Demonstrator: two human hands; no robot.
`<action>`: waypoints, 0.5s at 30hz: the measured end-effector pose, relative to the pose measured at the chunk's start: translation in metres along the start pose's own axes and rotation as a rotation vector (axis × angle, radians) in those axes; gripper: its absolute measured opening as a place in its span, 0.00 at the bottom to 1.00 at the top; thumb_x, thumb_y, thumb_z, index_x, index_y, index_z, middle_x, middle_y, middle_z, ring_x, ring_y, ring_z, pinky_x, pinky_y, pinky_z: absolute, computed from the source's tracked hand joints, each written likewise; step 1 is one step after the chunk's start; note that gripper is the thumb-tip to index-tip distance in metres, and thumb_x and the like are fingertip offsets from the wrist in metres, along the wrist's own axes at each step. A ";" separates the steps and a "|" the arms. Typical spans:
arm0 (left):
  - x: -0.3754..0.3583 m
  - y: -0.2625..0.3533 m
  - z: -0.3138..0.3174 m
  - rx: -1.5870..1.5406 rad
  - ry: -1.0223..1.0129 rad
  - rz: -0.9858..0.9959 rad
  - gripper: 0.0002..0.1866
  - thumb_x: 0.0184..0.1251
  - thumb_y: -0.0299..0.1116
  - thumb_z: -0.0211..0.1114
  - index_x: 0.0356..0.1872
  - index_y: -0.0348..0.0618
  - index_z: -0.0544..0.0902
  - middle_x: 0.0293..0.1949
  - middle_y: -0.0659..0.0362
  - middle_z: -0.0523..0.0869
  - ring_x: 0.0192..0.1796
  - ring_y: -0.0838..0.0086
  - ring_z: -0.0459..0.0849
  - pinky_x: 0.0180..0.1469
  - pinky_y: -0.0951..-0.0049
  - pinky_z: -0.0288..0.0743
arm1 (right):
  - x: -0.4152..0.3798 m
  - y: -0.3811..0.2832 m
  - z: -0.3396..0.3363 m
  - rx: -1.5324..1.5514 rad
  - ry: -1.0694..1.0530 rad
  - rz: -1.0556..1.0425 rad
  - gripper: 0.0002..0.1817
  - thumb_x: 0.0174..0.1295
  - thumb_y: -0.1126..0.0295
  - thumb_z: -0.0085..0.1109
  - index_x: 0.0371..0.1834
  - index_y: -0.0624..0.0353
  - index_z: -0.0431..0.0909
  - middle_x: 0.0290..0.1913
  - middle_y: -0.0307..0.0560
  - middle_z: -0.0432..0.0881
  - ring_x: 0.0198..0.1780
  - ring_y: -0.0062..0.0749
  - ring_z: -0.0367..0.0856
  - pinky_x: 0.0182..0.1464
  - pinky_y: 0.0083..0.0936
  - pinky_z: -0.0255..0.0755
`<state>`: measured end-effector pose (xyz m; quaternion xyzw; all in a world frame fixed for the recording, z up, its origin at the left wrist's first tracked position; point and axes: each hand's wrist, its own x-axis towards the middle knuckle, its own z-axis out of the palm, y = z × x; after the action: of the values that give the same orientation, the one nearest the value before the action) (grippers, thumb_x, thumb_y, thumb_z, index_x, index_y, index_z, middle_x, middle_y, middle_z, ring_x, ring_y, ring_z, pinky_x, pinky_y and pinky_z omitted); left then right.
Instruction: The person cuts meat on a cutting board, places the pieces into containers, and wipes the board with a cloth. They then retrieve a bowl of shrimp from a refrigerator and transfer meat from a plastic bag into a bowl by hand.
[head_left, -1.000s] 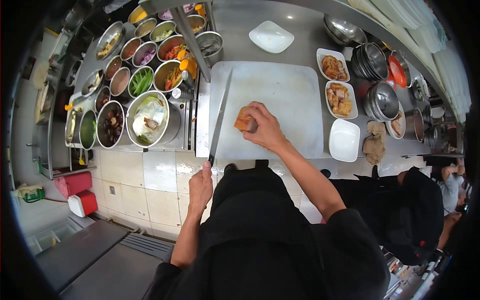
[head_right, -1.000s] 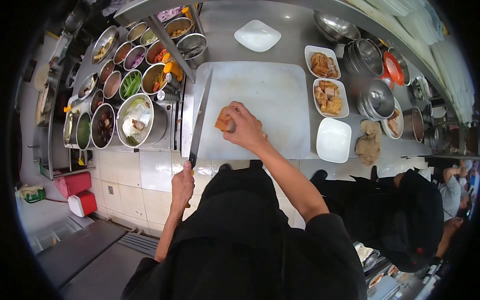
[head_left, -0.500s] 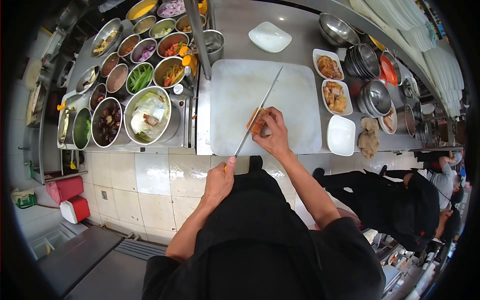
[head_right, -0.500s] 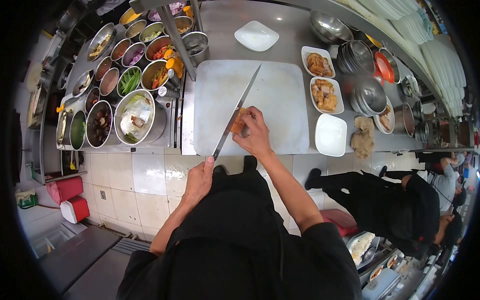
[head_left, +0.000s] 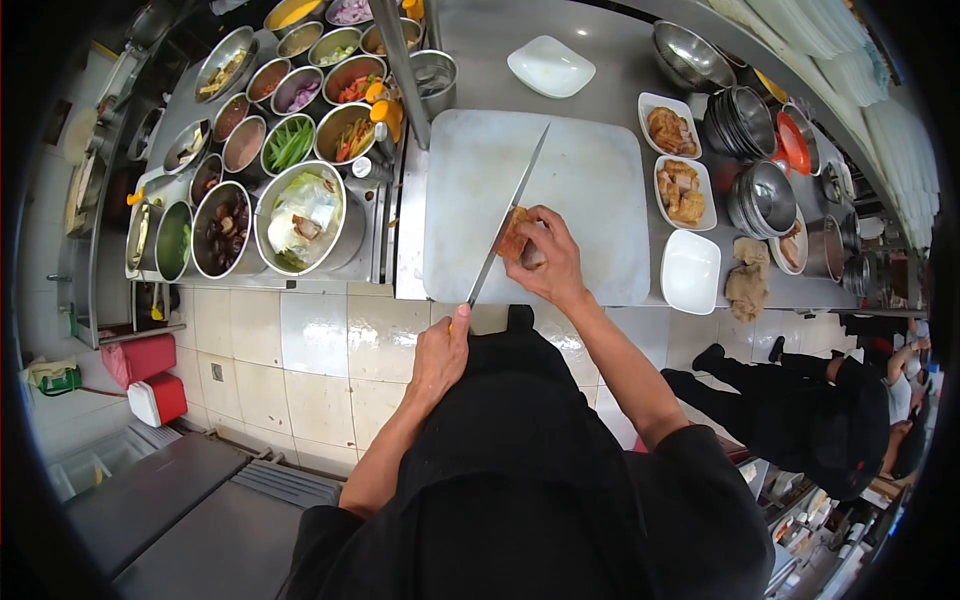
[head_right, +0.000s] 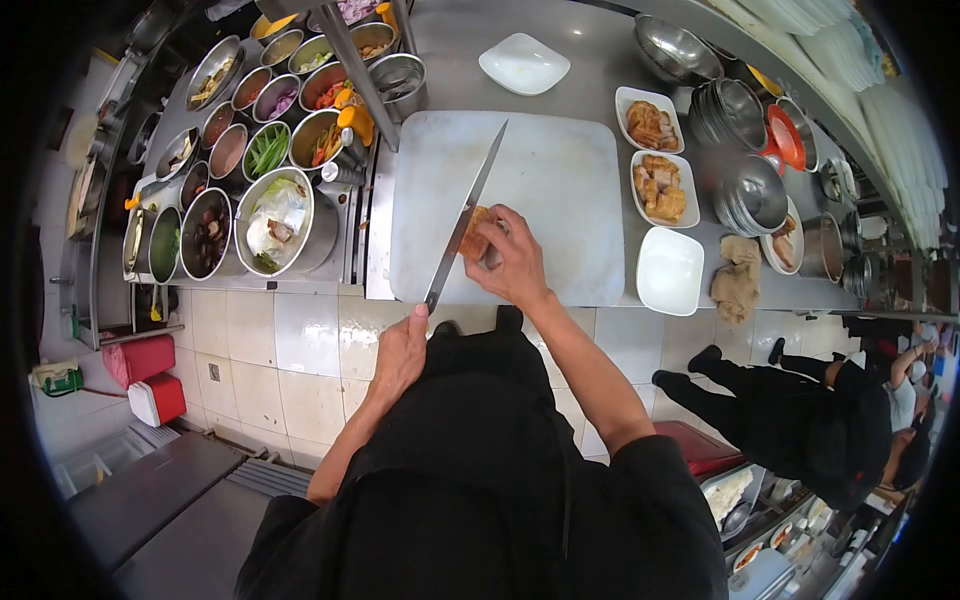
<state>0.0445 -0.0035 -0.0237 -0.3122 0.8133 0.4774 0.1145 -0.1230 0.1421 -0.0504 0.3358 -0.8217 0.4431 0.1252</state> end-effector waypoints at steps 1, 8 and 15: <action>-0.001 0.002 0.000 0.001 0.002 -0.004 0.39 0.73 0.61 0.43 0.26 0.27 0.78 0.26 0.32 0.79 0.36 0.36 0.80 0.41 0.50 0.72 | 0.001 0.000 -0.001 0.004 -0.002 0.001 0.24 0.37 0.74 0.71 0.43 0.59 0.77 0.52 0.50 0.73 0.46 0.43 0.80 0.45 0.31 0.77; 0.000 0.015 0.012 -0.056 0.033 0.019 0.38 0.74 0.60 0.43 0.26 0.27 0.77 0.24 0.32 0.79 0.33 0.37 0.79 0.39 0.51 0.72 | -0.002 0.011 -0.005 0.048 -0.007 -0.057 0.22 0.37 0.73 0.71 0.41 0.57 0.78 0.50 0.50 0.74 0.52 0.45 0.75 0.47 0.34 0.77; 0.015 0.032 0.023 0.010 0.078 0.077 0.37 0.74 0.60 0.43 0.26 0.28 0.77 0.23 0.31 0.78 0.33 0.35 0.79 0.37 0.48 0.71 | 0.002 0.011 -0.007 0.035 -0.037 -0.077 0.21 0.36 0.75 0.70 0.38 0.58 0.79 0.49 0.50 0.75 0.51 0.45 0.75 0.47 0.34 0.77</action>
<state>0.0105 0.0205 -0.0205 -0.2984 0.8311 0.4647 0.0659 -0.1322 0.1510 -0.0523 0.3775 -0.8024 0.4460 0.1213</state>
